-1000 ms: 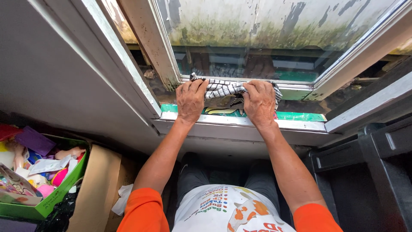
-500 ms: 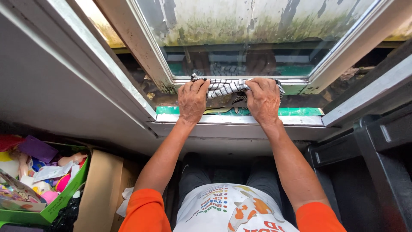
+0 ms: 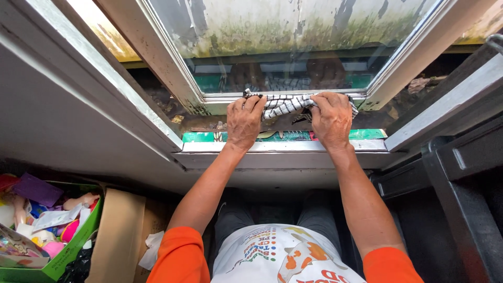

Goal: The person wipes the lower edge of a window frame and the adjacent windowsill using a cloth. They repeatedly rub the same section of the frame and sill with both hands, focusing on the area around the window latch.

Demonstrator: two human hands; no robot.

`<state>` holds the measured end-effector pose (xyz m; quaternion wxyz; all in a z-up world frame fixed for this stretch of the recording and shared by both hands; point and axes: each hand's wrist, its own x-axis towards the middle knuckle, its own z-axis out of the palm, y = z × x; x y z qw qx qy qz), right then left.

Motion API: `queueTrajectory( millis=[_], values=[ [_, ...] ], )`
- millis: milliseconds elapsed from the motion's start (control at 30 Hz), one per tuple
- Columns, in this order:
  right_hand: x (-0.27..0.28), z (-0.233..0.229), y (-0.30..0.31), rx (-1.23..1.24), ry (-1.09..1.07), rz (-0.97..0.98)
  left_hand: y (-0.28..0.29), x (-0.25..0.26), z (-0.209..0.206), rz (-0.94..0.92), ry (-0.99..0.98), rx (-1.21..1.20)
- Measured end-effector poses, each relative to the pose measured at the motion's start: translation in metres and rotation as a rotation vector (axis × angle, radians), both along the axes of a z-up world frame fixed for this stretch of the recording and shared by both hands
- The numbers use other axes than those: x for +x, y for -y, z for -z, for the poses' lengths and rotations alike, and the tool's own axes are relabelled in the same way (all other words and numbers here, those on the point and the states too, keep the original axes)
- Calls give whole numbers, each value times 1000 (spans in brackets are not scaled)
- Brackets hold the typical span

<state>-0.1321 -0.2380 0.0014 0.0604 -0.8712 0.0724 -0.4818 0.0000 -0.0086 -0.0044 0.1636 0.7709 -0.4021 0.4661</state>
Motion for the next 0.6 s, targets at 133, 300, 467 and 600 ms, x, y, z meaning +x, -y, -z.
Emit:
queueTrajectory(
  millis=[133,300,467,600],
  values=[
    [0,-1,-2,-4,-2,3,1,0,-1,9,-2,-12],
    [-2,-8,-14,15,-56,49,-3,-2,-2,11,-21,4],
    [2,-3,-13,-6,-39,20,-10,-3,-4,8,-41,8],
    [7,-8,-26,-4,-34,0,-20,3,-2,-17,-49,11]
  ],
)
